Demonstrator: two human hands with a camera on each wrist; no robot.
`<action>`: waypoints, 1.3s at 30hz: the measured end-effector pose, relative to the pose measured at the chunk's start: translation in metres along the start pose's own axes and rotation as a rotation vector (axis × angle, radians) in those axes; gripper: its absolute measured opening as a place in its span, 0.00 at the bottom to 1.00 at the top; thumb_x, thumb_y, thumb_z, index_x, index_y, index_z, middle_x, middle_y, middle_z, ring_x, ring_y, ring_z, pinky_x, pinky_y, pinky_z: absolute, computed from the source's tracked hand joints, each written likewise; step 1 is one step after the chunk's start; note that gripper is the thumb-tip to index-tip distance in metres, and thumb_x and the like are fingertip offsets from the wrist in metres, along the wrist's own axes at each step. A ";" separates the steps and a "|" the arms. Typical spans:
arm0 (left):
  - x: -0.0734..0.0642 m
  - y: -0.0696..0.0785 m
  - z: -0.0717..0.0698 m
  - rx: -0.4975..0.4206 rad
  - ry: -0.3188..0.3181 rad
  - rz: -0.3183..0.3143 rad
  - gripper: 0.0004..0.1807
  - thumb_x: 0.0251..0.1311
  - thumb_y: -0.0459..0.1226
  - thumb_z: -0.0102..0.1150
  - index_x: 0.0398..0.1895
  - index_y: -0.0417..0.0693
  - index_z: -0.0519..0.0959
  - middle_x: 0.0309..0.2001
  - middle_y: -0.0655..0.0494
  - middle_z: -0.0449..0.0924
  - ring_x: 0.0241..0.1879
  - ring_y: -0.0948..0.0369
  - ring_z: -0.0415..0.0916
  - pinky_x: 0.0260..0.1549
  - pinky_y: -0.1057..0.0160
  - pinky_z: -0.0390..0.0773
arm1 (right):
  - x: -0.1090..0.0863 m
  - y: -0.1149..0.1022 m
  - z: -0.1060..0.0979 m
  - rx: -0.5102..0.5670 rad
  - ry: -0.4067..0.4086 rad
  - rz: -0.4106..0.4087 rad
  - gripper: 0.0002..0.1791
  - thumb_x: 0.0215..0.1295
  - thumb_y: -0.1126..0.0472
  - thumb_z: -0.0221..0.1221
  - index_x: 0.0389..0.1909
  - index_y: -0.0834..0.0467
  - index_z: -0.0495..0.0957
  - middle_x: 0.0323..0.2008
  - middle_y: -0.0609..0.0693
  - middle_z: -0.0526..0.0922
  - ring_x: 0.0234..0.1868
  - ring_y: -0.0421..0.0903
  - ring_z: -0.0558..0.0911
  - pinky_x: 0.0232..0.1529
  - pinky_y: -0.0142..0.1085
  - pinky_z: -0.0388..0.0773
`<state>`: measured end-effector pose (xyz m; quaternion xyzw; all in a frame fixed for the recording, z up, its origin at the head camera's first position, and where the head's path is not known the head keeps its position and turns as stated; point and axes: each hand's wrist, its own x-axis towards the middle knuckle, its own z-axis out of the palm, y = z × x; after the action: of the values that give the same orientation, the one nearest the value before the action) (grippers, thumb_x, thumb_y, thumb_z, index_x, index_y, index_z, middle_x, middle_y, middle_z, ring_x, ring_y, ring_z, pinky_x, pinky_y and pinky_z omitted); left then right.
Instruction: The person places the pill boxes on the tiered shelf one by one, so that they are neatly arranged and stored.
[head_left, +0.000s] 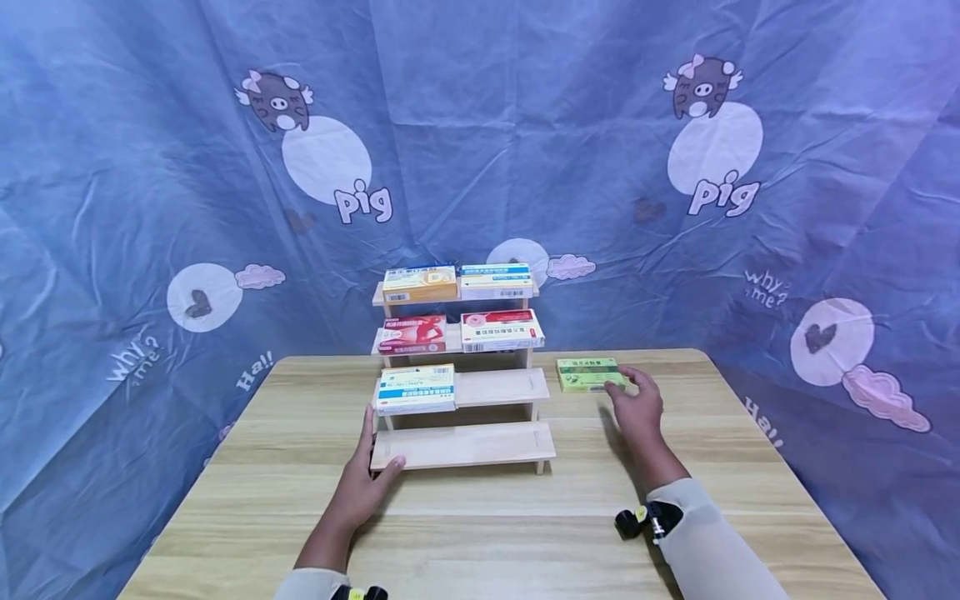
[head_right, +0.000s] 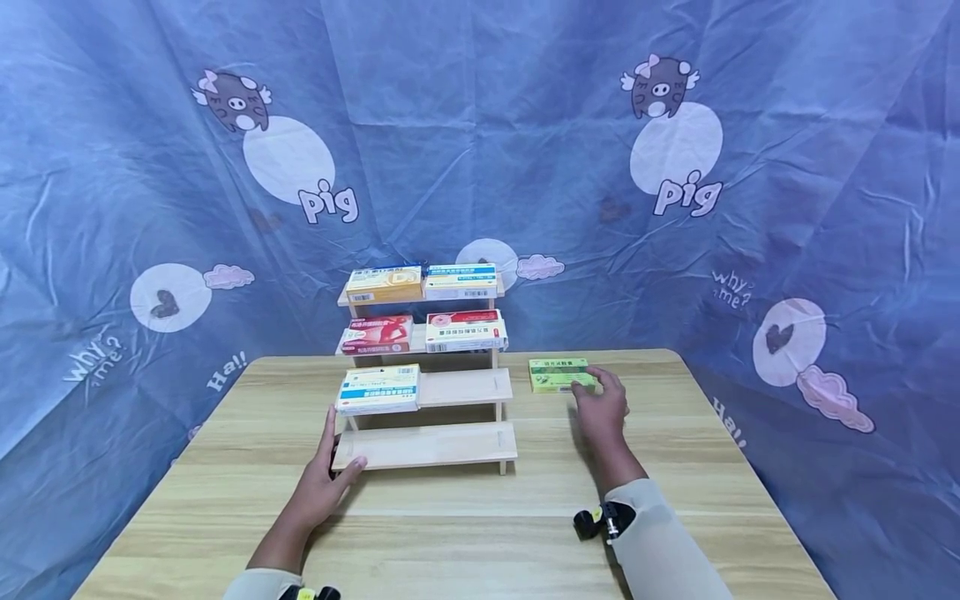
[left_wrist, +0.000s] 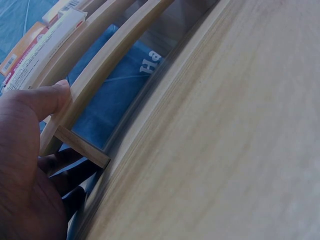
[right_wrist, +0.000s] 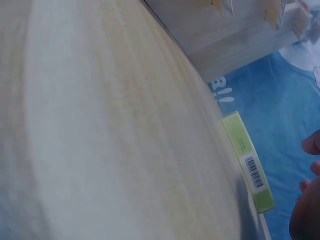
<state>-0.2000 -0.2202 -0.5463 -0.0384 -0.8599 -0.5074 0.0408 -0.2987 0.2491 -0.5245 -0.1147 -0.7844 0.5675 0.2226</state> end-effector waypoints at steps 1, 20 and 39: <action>0.000 0.000 0.000 0.000 0.000 0.001 0.58 0.78 0.49 0.65 0.90 0.75 0.28 0.87 0.36 0.54 0.86 0.38 0.53 0.84 0.33 0.51 | 0.001 0.001 -0.001 -0.011 0.008 0.006 0.26 0.73 0.66 0.66 0.69 0.69 0.78 0.72 0.68 0.75 0.76 0.67 0.69 0.81 0.63 0.57; -0.001 0.005 -0.001 0.009 0.000 0.004 0.58 0.78 0.49 0.64 0.90 0.75 0.28 0.89 0.37 0.49 0.87 0.37 0.50 0.84 0.31 0.50 | 0.010 0.021 -0.006 -0.092 -0.092 0.111 0.39 0.70 0.60 0.71 0.80 0.59 0.70 0.81 0.67 0.64 0.82 0.71 0.66 0.80 0.72 0.38; -0.002 0.003 -0.001 0.012 -0.009 -0.026 0.58 0.78 0.50 0.64 0.89 0.78 0.27 0.89 0.37 0.49 0.87 0.38 0.50 0.84 0.31 0.49 | 0.033 0.024 -0.018 -0.188 -0.370 0.152 0.50 0.71 0.56 0.72 0.88 0.53 0.57 0.89 0.66 0.49 0.87 0.73 0.50 0.76 0.82 0.23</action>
<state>-0.1978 -0.2196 -0.5432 -0.0290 -0.8637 -0.5023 0.0304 -0.3203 0.2862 -0.5353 -0.0876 -0.8504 0.5184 0.0197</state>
